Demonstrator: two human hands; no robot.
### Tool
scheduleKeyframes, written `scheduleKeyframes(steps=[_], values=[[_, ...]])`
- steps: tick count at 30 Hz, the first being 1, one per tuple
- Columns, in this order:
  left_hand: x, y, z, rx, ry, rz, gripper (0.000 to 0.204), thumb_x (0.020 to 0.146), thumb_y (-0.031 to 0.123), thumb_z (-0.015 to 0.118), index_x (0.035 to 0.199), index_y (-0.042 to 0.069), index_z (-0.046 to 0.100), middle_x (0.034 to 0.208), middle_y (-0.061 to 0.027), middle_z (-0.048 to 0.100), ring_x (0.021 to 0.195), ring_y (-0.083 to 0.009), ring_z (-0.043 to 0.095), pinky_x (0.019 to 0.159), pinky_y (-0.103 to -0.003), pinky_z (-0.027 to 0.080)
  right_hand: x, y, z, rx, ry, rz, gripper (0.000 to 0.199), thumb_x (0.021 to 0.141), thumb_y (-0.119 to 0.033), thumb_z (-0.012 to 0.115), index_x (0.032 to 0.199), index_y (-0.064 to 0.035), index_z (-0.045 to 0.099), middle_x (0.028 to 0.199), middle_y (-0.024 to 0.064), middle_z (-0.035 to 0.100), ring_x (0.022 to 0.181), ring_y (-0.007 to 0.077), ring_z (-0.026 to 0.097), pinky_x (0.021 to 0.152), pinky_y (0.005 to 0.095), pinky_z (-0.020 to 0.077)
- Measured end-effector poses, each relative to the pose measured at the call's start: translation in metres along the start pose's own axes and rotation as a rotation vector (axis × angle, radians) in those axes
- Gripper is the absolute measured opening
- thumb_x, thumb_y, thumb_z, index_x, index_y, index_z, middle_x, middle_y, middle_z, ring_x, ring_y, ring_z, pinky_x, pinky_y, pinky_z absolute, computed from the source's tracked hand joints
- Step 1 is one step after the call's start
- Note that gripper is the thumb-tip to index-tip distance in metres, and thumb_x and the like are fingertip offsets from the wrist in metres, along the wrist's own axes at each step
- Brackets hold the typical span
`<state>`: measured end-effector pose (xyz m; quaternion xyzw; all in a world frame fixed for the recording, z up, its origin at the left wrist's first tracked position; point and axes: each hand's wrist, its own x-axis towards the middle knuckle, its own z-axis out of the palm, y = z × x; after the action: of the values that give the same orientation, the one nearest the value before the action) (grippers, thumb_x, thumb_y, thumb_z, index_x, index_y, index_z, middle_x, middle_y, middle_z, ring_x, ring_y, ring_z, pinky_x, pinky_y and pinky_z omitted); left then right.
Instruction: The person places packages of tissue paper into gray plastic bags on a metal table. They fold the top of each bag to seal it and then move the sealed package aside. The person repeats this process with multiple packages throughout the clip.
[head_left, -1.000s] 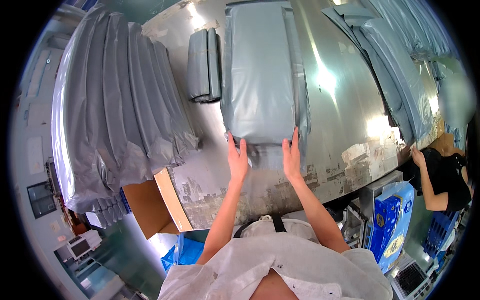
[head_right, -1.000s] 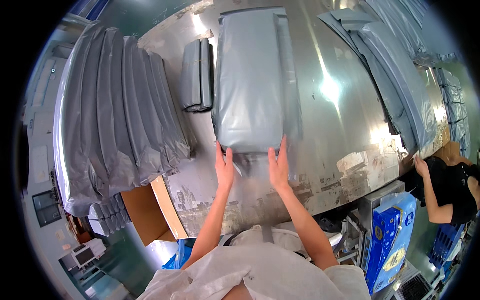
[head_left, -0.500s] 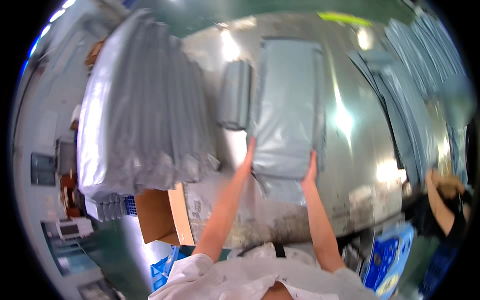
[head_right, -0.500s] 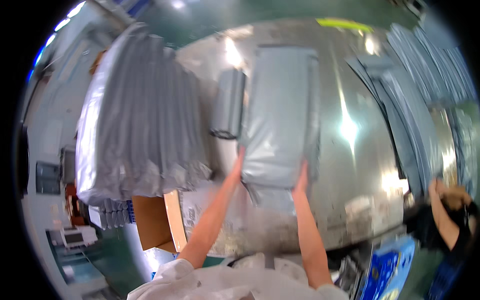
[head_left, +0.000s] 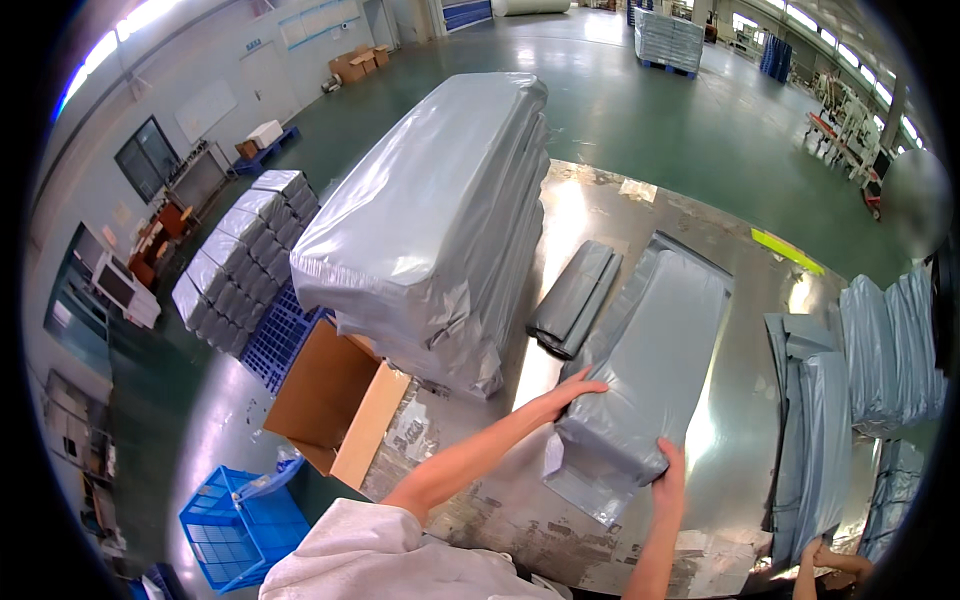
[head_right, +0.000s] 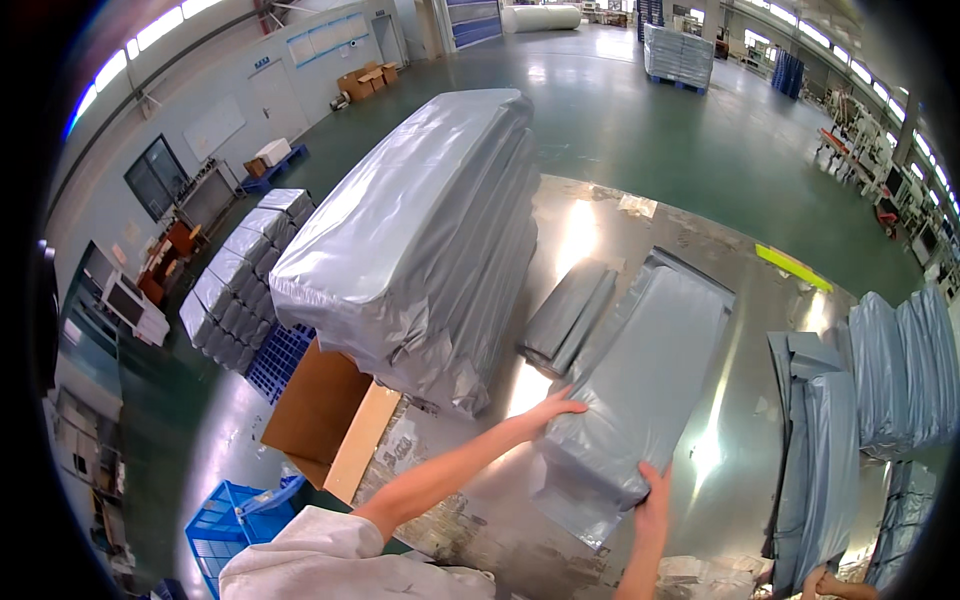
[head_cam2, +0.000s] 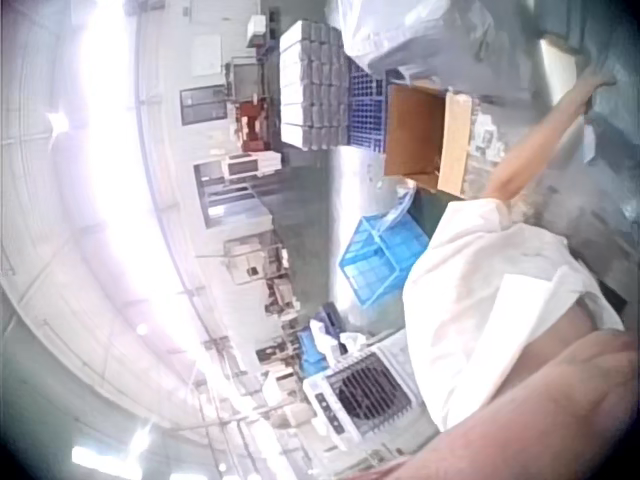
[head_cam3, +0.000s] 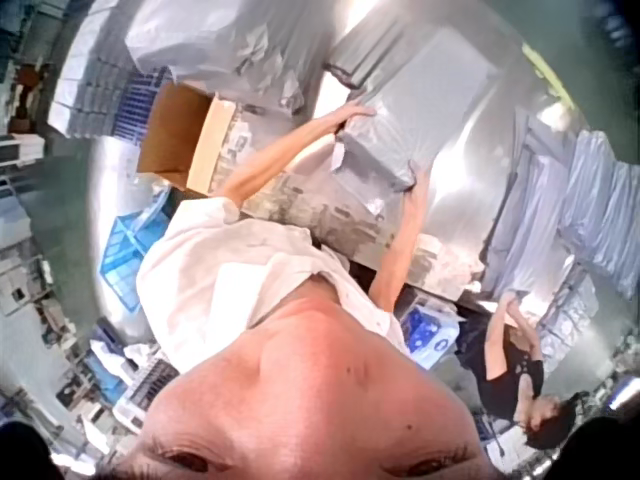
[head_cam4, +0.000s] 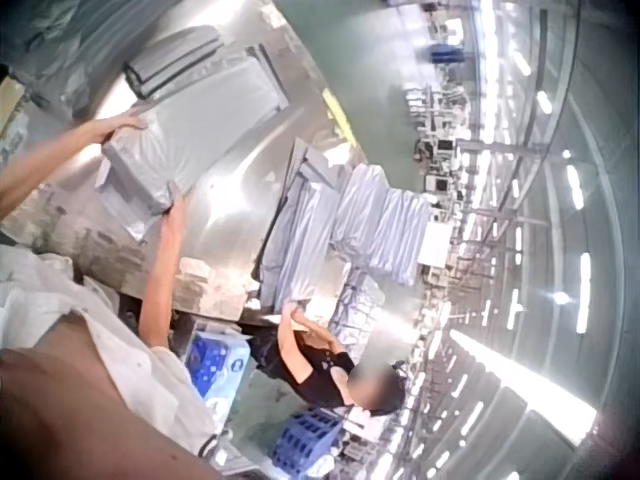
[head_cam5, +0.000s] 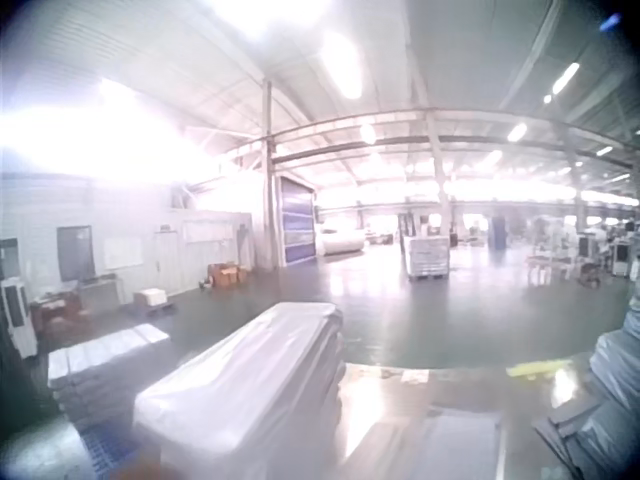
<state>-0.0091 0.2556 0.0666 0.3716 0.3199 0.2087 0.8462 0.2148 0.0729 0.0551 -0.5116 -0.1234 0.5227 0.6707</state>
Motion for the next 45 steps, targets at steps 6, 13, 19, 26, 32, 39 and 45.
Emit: scheduleKeyframes(steps=[6, 13, 19, 26, 32, 39, 45], values=[[-0.089, 0.010, 0.010, 0.040, -0.022, 0.163, 0.089, 0.085, 0.025, 0.070, 0.153, 0.000, 0.018, 0.149, -0.0162, 0.038, 0.132, -0.0224, 0.043, 0.107, -0.033, 0.037, -0.103, -0.014, 0.047, -0.065, -0.003, -0.099, 0.089, 0.076, -0.011, 0.068, 0.152, -0.0056, 0.023, 0.146, 0.0135, 0.038, 0.132, 0.0292, 0.040, 0.110, 0.0412, 0.0342], [-0.241, 0.144, 0.062, 0.353, 0.028, 0.533, 0.083, 0.085, 0.022, 0.066, 0.153, 0.001, 0.022, 0.150, -0.0149, 0.036, 0.138, -0.0232, 0.034, 0.114, -0.036, 0.027, -0.163, -0.067, 0.137, -0.084, -0.152, -0.384, 0.084, 0.074, -0.024, 0.069, 0.147, -0.0028, 0.033, 0.140, 0.0139, 0.046, 0.126, 0.0274, 0.048, 0.107, 0.0419, 0.0397], [-0.361, 0.275, 0.052, 0.300, 0.276, 0.700, 0.071, 0.087, 0.041, 0.067, 0.142, 0.001, 0.043, 0.134, -0.0134, 0.053, 0.125, -0.0212, 0.050, 0.105, -0.034, 0.040, -0.186, -0.130, 0.303, -0.045, -0.290, -0.391, 0.052, 0.086, -0.039, 0.064, 0.125, -0.0068, 0.054, 0.124, 0.0053, 0.055, 0.116, 0.0166, 0.053, 0.098, 0.0349, 0.0432], [-0.376, 0.367, -0.056, 0.416, 0.392, 0.617, 0.078, 0.083, 0.066, 0.061, 0.132, 0.005, 0.056, 0.126, -0.0122, 0.061, 0.109, -0.0195, 0.061, 0.094, -0.032, 0.048, -0.146, -0.137, 0.452, -0.206, -0.573, -0.303, 0.055, 0.091, -0.049, 0.059, 0.128, -0.0092, 0.054, 0.123, 0.0020, 0.057, 0.116, 0.0151, 0.052, 0.100, 0.0329, 0.0396], [-0.335, 0.324, -0.127, 0.143, 0.428, 0.703, 0.074, 0.097, 0.063, 0.039, 0.146, 0.008, 0.040, 0.142, -0.0081, 0.050, 0.128, -0.0214, 0.048, 0.108, -0.038, 0.038, -0.101, -0.077, 0.463, -0.248, -0.624, -0.434, 0.071, 0.098, -0.058, 0.042, 0.150, -0.0107, 0.032, 0.150, 0.0028, 0.038, 0.138, 0.0167, 0.036, 0.114, 0.0367, 0.0271], [-0.318, 0.314, -0.189, 0.413, 0.514, 0.773, 0.064, 0.101, 0.049, 0.037, 0.144, 0.003, 0.040, 0.140, -0.0127, 0.050, 0.128, -0.0250, 0.049, 0.108, -0.038, 0.040, -0.054, -0.057, 0.489, -0.429, -0.948, -0.693, 0.076, 0.101, -0.058, 0.026, 0.155, -0.0067, 0.009, 0.163, 0.0082, 0.003, 0.150, 0.0196, 0.000, 0.121, 0.0373, 0.0012], [-0.260, 0.247, -0.225, 1.382, 1.008, 1.094, 0.055, 0.104, 0.038, 0.035, 0.143, -0.001, 0.040, 0.138, -0.0166, 0.051, 0.127, -0.0281, 0.050, 0.108, -0.039, 0.041, -0.112, -0.084, 0.448, -0.450, -0.813, -0.604, 0.104, 0.093, -0.071, 0.032, 0.150, 0.0081, -0.007, 0.158, 0.0274, 0.012, 0.147, 0.0327, 0.015, 0.118, 0.0354, 0.0191]])
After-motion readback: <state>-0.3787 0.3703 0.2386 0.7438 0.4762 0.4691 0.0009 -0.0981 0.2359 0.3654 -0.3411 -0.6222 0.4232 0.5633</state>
